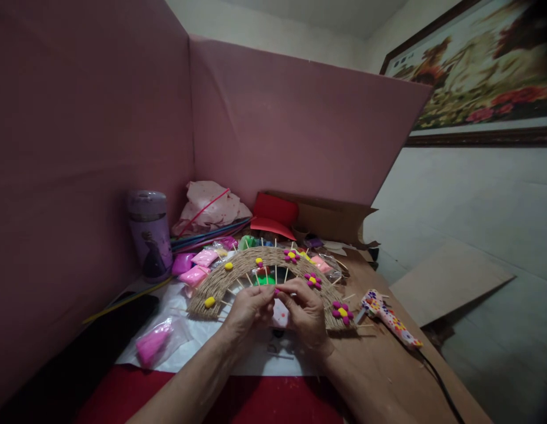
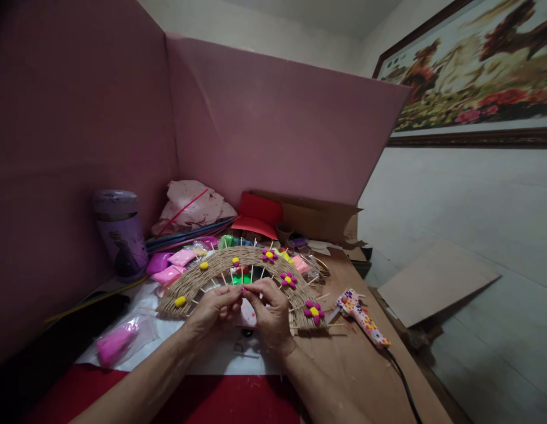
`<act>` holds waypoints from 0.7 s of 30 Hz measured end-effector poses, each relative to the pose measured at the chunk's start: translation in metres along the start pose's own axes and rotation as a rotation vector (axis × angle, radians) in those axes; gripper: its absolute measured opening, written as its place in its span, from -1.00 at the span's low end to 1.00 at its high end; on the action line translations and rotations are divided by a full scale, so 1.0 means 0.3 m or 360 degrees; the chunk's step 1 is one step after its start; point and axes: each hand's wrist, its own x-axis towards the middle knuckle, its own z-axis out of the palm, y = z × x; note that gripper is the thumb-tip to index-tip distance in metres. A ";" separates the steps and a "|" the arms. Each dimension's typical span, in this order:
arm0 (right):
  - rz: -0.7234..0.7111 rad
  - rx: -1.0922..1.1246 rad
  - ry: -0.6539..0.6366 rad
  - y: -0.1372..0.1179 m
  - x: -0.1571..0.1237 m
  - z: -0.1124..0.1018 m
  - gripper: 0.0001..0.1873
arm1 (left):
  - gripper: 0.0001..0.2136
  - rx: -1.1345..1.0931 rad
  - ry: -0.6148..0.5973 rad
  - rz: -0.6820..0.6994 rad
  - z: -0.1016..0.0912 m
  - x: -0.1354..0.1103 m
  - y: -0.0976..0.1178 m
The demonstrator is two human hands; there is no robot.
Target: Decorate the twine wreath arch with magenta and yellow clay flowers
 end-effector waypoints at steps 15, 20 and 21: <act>0.0014 0.0028 0.0013 -0.004 0.002 0.003 -0.91 | -0.66 0.0054 0.0013 0.0115 -0.005 0.006 -0.012; 0.0052 0.0088 0.0034 0.004 0.002 0.004 -0.88 | -0.65 0.0018 -0.0018 0.0058 0.003 0.001 -0.010; 0.0081 0.0111 0.0019 0.006 0.002 0.004 -0.84 | -0.66 0.0007 -0.0030 0.0050 0.003 0.002 -0.010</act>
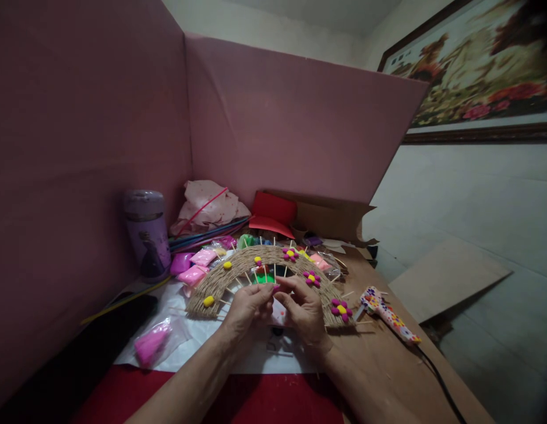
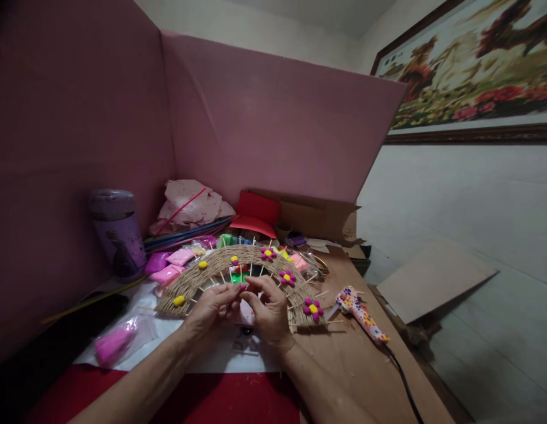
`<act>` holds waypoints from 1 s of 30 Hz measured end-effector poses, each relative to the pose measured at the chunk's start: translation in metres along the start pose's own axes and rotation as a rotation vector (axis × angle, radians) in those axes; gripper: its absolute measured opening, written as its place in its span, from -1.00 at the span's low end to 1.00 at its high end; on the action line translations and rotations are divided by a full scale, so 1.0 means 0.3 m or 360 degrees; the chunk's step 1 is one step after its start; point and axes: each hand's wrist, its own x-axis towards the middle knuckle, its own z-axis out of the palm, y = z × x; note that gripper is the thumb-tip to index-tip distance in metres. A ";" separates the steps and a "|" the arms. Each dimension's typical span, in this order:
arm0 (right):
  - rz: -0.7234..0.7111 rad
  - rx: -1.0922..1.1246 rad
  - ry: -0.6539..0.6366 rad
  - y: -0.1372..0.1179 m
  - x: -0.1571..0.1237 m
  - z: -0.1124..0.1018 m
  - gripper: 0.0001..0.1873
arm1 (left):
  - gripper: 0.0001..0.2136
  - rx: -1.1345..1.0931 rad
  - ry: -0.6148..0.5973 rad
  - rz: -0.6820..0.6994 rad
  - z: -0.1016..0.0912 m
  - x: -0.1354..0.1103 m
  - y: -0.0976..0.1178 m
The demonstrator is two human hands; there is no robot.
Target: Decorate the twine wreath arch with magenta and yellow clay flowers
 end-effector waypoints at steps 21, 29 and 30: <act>-0.0203 -0.0410 -0.0022 -0.024 -0.011 -0.002 -0.91 | -0.64 0.0146 0.0072 0.0135 0.012 -0.006 0.009; -0.0232 -0.0384 -0.0030 -0.022 -0.014 -0.006 -0.92 | -0.65 0.0092 0.0046 0.0095 0.008 -0.006 0.011; -0.0233 -0.0383 -0.0034 -0.021 -0.014 -0.007 -0.92 | -0.66 0.0094 0.0055 0.0090 0.009 -0.007 0.012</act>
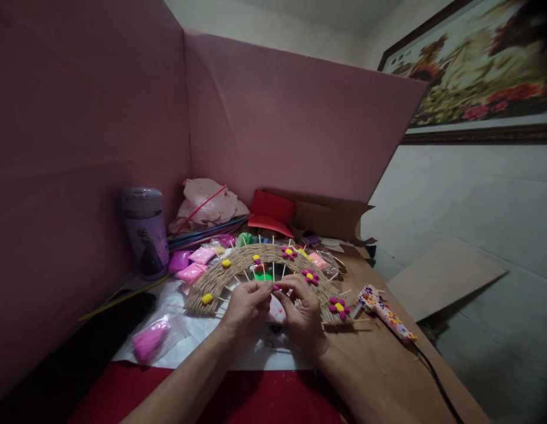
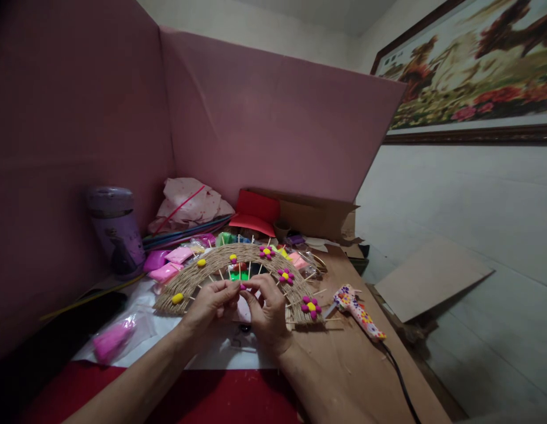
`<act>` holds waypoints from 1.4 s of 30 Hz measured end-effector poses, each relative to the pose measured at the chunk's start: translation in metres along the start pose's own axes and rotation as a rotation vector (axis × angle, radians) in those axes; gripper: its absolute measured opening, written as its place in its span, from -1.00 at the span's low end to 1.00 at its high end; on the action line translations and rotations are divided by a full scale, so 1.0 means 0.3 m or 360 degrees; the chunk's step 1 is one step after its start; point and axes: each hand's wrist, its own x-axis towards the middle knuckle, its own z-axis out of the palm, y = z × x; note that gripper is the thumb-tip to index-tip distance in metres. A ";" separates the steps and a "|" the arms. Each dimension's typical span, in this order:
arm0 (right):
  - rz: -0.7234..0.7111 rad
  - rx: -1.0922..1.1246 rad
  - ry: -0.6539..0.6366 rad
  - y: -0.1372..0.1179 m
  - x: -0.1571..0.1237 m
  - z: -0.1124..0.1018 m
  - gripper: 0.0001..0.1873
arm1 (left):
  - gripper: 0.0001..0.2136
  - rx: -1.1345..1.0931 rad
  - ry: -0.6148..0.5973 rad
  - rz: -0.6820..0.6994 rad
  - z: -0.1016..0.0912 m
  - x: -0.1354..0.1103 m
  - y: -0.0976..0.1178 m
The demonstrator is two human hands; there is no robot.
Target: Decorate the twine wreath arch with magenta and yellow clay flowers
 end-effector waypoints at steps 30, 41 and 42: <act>0.0023 0.0056 -0.0004 0.000 0.004 -0.001 -0.93 | -0.67 -0.0025 0.0029 -0.0022 -0.009 0.007 -0.001; 0.0053 0.0007 0.0019 -0.002 0.004 0.001 -0.92 | -0.65 0.0017 0.0070 0.0020 -0.009 0.009 -0.008; 0.0055 0.0000 0.0017 -0.002 0.003 0.001 -0.92 | -0.65 0.0019 0.0073 0.0022 -0.008 0.009 -0.007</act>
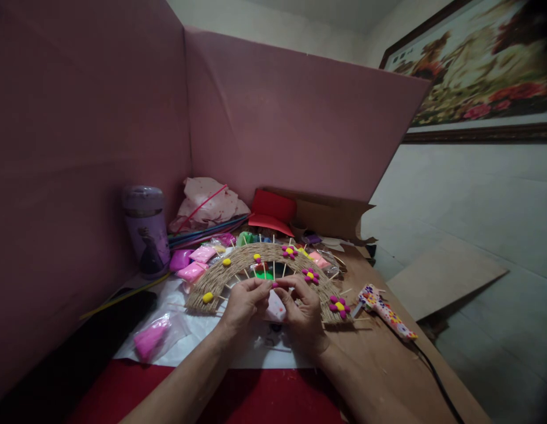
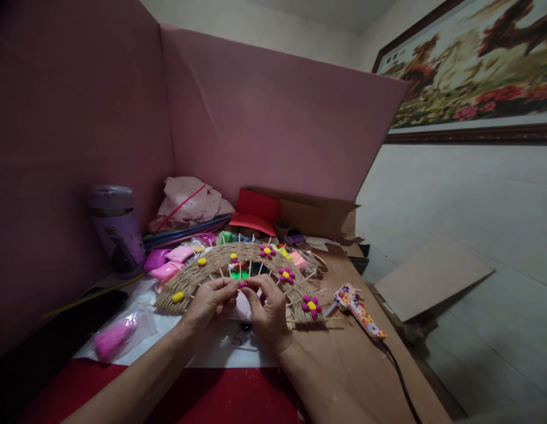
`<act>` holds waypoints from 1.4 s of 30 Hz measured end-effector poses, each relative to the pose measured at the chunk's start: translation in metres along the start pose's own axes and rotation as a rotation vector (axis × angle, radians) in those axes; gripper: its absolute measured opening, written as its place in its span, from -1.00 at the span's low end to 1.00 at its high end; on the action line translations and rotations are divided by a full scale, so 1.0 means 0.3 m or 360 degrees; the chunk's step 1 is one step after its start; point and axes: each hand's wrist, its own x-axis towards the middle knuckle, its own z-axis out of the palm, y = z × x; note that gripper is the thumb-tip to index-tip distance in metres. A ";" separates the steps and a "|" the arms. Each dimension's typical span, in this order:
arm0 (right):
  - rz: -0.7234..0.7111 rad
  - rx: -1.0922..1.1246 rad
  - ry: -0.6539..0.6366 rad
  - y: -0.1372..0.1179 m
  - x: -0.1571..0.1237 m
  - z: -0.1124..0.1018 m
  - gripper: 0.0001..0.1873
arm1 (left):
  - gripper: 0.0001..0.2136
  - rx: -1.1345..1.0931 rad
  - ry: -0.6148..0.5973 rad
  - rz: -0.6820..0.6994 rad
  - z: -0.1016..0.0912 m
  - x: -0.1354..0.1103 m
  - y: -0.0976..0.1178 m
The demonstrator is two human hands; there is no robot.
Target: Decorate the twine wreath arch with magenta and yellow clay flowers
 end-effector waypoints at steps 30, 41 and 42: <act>0.0016 -0.0094 -0.0092 0.006 -0.008 0.005 -0.91 | -0.63 0.0065 0.0067 0.0028 0.005 -0.003 -0.003; 0.0031 -0.0566 -0.0089 0.046 0.170 0.001 -0.90 | -0.82 0.1357 0.0519 0.0832 -0.035 0.011 0.028; 0.0021 -0.0605 -0.0103 0.057 0.191 0.007 -0.89 | -0.76 0.1582 0.0526 0.0844 -0.036 0.006 0.028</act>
